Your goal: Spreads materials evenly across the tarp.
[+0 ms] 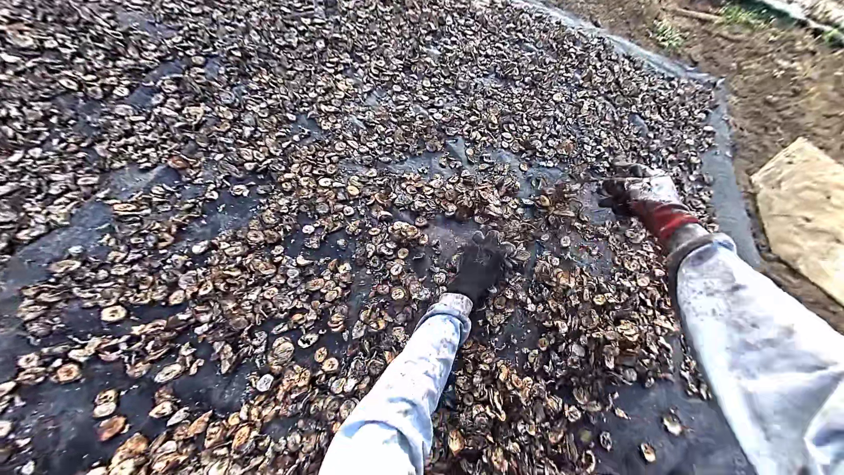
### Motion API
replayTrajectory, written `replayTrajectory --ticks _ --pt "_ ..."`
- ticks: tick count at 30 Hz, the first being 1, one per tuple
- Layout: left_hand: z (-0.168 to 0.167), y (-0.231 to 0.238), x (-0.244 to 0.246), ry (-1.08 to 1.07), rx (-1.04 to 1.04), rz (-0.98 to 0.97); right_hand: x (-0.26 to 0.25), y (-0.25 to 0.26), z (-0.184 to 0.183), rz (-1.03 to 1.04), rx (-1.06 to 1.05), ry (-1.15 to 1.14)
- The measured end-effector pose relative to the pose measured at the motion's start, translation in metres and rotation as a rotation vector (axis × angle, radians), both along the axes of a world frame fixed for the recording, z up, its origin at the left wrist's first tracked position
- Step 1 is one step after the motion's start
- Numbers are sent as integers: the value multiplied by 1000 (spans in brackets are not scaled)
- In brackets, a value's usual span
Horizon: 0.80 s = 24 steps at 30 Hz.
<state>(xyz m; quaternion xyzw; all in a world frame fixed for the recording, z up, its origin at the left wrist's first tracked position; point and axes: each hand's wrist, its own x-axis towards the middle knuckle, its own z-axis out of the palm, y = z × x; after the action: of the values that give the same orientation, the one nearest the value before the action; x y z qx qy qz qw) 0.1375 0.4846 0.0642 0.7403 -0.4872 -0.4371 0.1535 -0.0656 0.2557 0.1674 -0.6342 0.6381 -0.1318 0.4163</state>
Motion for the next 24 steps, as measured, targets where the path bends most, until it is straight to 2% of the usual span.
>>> replayTrajectory --ticks 2,4,5,8,10,12,14,16,17,20,22,24 --pt "-5 14 3 -51 -120 68 13 7 5 82 30 198" --pt "0 35 11 -194 -191 40 20 43 -3 337 -10 408" --pt "1 43 14 -272 -190 -3 19 79 -9 527 -38 450" --pt "-20 84 14 -409 -73 -146 1 226 -55 1170 -152 378" --pt "-15 114 2 -419 17 -194 -24 316 -76 1297 -179 104" --pt "5 118 -7 -387 74 -177 -48 335 -83 1253 -167 28" --pt "20 106 -6 -299 11 -81 -76 291 -82 1089 -176 204" --pt "29 90 -4 -233 -186 35 -106 233 -84 803 -231 351" --pt "35 83 -4 -240 -237 48 -115 207 -76 638 -130 385" --pt "43 41 -11 -377 -241 -66 -112 142 -46 184 -19 329" --pt "15 5 -29 -395 -215 -161 -104 110 -39 125 -27 316" --pt "-4 -2 -58 -328 -152 -347 -105 104 -49 278 -2 366"
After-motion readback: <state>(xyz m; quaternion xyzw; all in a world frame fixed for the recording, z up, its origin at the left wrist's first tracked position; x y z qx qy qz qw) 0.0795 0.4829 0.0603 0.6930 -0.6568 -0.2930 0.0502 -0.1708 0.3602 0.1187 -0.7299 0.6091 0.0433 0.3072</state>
